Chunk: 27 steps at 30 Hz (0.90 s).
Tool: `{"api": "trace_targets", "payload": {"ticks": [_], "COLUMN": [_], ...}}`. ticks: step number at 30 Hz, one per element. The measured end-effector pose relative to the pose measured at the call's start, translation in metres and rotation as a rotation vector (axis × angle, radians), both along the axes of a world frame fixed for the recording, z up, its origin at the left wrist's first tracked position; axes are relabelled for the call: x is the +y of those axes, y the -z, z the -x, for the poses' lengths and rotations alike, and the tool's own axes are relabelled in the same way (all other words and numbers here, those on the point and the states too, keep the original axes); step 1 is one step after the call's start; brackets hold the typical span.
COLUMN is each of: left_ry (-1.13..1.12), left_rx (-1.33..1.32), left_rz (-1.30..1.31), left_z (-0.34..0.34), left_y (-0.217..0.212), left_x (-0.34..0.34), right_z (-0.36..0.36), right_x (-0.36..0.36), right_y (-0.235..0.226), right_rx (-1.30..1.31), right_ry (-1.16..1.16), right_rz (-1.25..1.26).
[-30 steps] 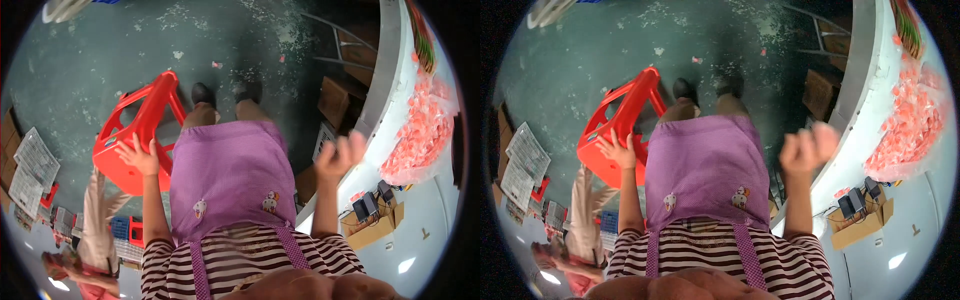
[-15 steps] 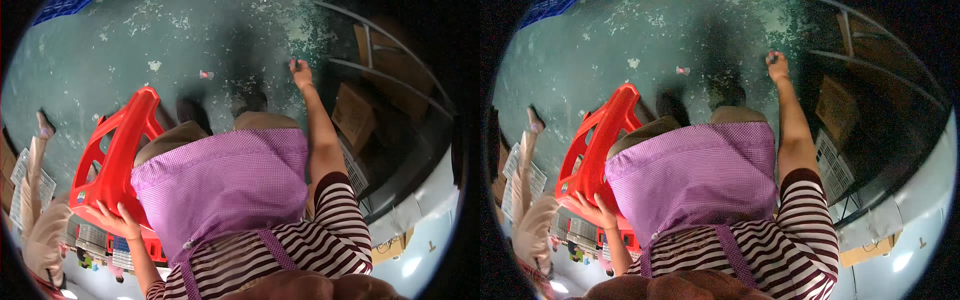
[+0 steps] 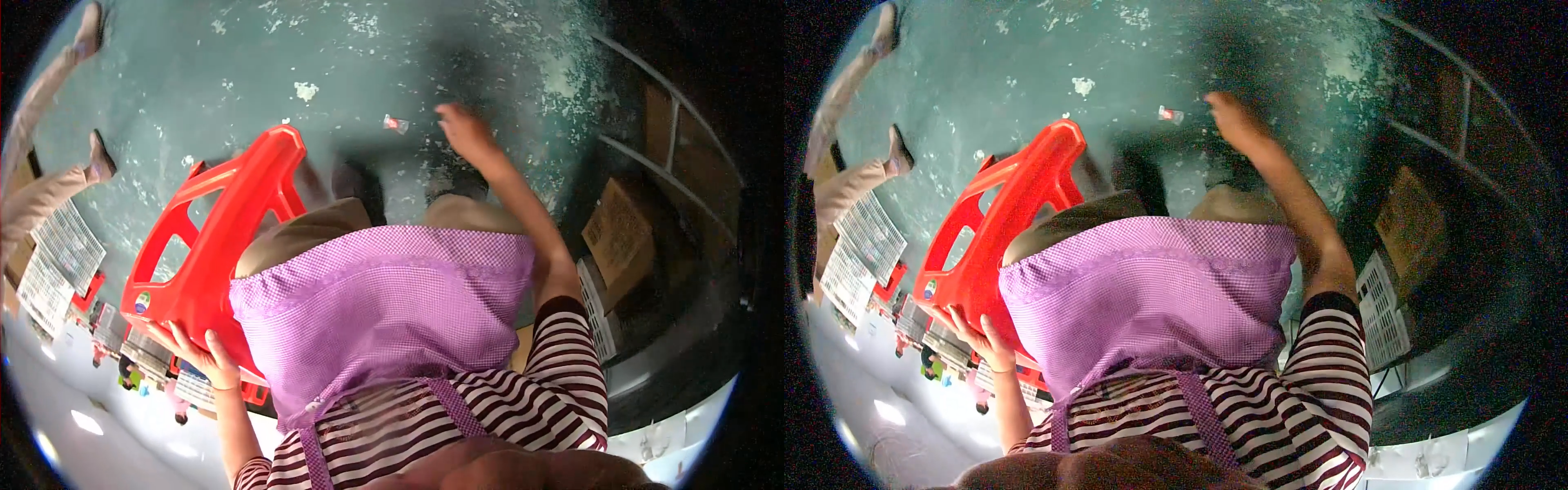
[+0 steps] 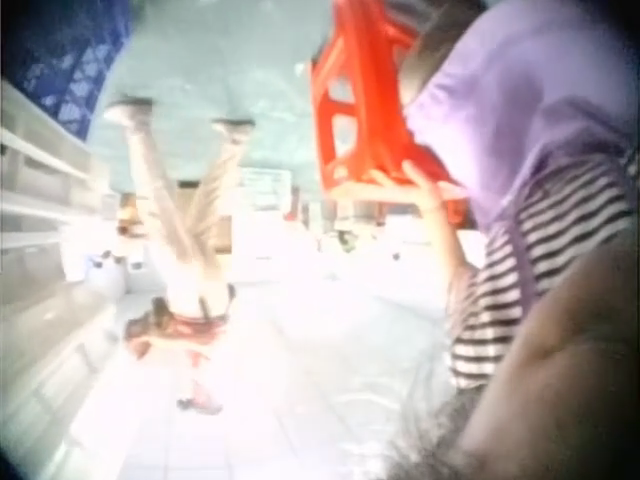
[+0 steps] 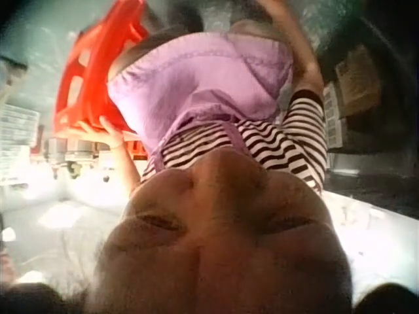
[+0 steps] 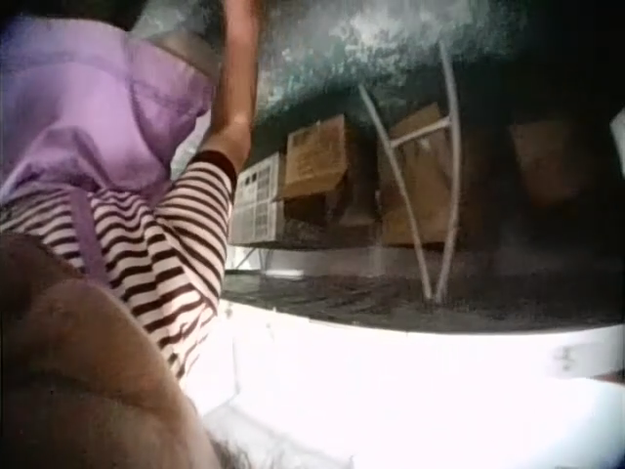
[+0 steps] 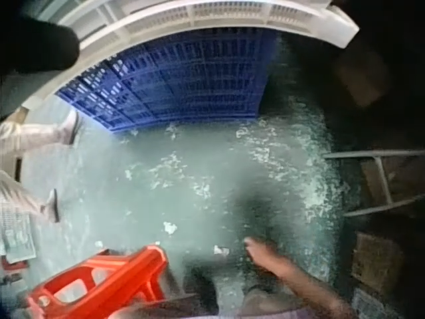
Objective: Packing individual candies into plastic bags and placing filled bags onto a storage tray.
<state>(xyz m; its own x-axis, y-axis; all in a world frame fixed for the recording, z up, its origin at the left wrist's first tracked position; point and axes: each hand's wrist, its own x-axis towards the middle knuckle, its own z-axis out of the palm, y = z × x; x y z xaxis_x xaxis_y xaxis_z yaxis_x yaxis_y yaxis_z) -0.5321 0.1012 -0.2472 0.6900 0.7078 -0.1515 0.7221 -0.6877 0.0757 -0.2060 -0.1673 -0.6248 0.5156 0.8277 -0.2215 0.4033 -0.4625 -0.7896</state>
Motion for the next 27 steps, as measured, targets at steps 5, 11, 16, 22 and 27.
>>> {"api": "trace_targets", "payload": {"ticks": [5,11,16,22,27], "left_ry": [-0.01,0.085,0.04,0.041,0.025], "left_rx": [0.012,0.011,0.029,0.064,0.084], "left_rz": [0.013,-0.059,-0.057,-0.099,-0.163], "left_z": [0.001,-0.002,0.006,0.002,0.012], "left_y": [0.0,0.004,0.004,0.017,0.017], "left_x": [-0.001,0.004,0.009,0.011,0.01], "right_z": [0.022,0.027,0.018,0.014,0.043], "right_x": [0.071,0.071,0.05,0.031,0.054], "right_y": [-0.014,0.02,-0.044,-0.159,-0.345], "right_rx": [-0.049,-0.033,0.005,0.525,1.168], "right_ry": [-0.565,-0.566,-0.382,0.367,0.72], "right_rz": [0.189,0.56,0.549,0.184,-0.145]}}
